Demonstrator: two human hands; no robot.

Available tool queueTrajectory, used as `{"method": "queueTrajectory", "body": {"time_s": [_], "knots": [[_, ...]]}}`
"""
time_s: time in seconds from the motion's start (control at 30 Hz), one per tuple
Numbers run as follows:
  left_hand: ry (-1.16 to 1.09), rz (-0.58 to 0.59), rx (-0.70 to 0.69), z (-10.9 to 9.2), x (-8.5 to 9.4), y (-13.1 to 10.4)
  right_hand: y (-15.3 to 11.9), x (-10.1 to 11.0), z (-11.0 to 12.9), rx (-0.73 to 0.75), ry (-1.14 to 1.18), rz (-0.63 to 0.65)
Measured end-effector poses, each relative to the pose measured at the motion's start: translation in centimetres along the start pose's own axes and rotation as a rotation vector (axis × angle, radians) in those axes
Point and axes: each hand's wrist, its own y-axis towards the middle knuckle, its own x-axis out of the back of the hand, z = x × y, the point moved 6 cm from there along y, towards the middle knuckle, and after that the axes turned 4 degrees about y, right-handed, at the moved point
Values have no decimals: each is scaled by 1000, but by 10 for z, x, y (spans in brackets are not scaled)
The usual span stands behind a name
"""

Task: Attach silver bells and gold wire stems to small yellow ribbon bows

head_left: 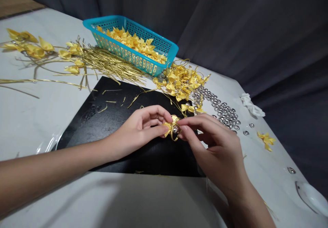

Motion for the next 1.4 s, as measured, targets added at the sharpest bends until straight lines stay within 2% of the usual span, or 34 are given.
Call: {"method": "queueTrajectory", "body": {"time_s": [0.43, 0.77, 1.1, 1.4], "knots": [[39, -1, 41, -1, -2, 0, 0, -2, -5, -113, 192, -3], [142, -36, 80, -1, -3, 2, -2, -5, -3, -93, 118, 33], [47, -33, 122, 0, -2, 1, -1, -8, -9, -231, 246, 28], [-1, -75, 89, -2, -1, 0, -1, -9, -12, -266, 292, 21]]}}
